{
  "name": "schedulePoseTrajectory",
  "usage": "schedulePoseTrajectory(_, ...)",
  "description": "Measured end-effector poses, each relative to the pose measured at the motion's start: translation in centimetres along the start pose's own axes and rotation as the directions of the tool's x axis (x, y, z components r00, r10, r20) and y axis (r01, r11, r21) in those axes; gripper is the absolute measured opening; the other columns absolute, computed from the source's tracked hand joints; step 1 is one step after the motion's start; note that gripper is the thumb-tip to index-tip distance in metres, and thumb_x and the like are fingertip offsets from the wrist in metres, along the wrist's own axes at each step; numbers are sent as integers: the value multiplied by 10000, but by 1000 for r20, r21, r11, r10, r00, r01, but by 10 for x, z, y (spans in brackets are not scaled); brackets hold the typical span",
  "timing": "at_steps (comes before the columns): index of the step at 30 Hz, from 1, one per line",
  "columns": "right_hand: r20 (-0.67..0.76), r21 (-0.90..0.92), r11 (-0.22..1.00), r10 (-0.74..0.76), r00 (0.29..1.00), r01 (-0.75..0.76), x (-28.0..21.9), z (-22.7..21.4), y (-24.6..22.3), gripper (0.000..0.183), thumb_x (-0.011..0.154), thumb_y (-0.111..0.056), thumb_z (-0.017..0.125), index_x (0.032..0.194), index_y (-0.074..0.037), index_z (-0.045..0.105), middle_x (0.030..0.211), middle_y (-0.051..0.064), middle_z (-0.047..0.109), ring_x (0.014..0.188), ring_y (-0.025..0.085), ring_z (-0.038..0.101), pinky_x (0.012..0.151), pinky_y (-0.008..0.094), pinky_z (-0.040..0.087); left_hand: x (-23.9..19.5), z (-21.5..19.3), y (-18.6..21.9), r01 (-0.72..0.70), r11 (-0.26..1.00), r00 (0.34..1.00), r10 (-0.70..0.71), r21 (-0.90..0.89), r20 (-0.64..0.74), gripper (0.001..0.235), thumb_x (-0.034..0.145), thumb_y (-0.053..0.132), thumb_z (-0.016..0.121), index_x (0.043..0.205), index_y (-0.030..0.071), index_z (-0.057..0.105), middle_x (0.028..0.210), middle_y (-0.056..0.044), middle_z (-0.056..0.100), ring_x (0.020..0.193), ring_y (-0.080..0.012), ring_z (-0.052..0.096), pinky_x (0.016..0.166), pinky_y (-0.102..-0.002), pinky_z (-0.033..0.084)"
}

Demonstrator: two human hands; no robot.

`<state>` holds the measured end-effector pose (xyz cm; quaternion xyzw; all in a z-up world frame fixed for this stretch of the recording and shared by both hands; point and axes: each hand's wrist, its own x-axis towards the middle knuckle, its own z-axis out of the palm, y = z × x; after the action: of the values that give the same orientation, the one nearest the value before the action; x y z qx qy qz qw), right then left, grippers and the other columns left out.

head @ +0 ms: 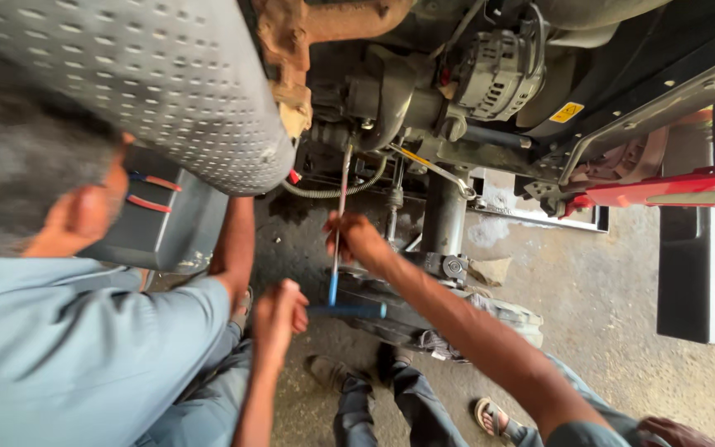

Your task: The person uses a T-handle wrench to tighten bolts on the underside of a tractor engine. They repeatedly reposition the wrench and apply torque to fasteners near the engine block and exhaust manifold while another person assists nearby.

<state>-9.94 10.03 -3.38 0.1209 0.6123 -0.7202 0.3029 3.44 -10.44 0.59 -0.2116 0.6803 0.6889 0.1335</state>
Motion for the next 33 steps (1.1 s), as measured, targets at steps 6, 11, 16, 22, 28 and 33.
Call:
schedulePoseTrajectory(6, 36, 105, 991, 82, 996, -85, -57, -14, 51, 432, 1091, -386, 432, 1038, -4, 627, 611, 73, 619, 367, 111, 390, 348, 283, 311, 113, 36, 36, -197, 937, 978, 208, -289, 7, 362, 1007, 329, 546, 1274, 86, 576, 1131, -34, 696, 948, -124, 695, 708, -267, 567)
schedulePoseTrajectory(11, -52, 45, 985, 169, 984, -166, -71, -57, 88, 448, 1080, -403, 452, 1040, -2, 648, 620, 69, 627, 385, 111, 407, 366, 282, 322, 340, 61, -39, -167, 815, 985, 109, -554, -137, 428, 1015, 179, 651, 1405, 36, 547, 1308, -96, 609, 1146, -234, 623, 978, -425, 603)
schedulePoseTrajectory(16, -51, 132, 950, 292, 955, -283, -89, -83, 97, 439, 1070, -421, 436, 1025, -28, 626, 593, 63, 599, 368, 104, 375, 344, 282, 271, 431, 62, -78, -418, 613, 907, 329, -670, -264, 440, 1030, 191, 589, 1444, 90, 479, 1392, -77, 585, 1230, -283, 630, 911, -447, 523)
schedulePoseTrajectory(22, 15, 259, 889, 388, 922, -378, -98, -99, 106, 385, 1087, -371, 417, 1061, -25, 585, 593, 54, 573, 382, 92, 333, 354, 282, 245, 445, 87, -72, -248, 693, 962, 259, -677, -87, 519, 1040, 395, 512, 1472, 116, 446, 1388, -64, 573, 1162, -260, 621, 931, -417, 601)
schedulePoseTrajectory(28, 21, 227, 890, 403, 915, -397, -78, -98, 109, 398, 1087, -369, 429, 1049, -9, 594, 588, 52, 567, 378, 99, 340, 350, 281, 247, 391, 88, -54, -60, 780, 992, 118, -624, 53, 560, 1020, 435, 603, 1469, 121, 486, 1316, 18, 558, 1083, -151, 585, 901, -358, 568)
schedulePoseTrajectory(33, -5, 161, 930, 334, 942, -329, -53, -89, 101, 458, 1073, -409, 432, 1053, -5, 644, 596, 51, 585, 393, 101, 380, 367, 273, 293, 355, 97, 12, 80, 946, 997, -76, -313, 25, 605, 895, 460, 806, 1322, 136, 526, 1201, 6, 583, 878, -142, 624, 665, -312, 512)
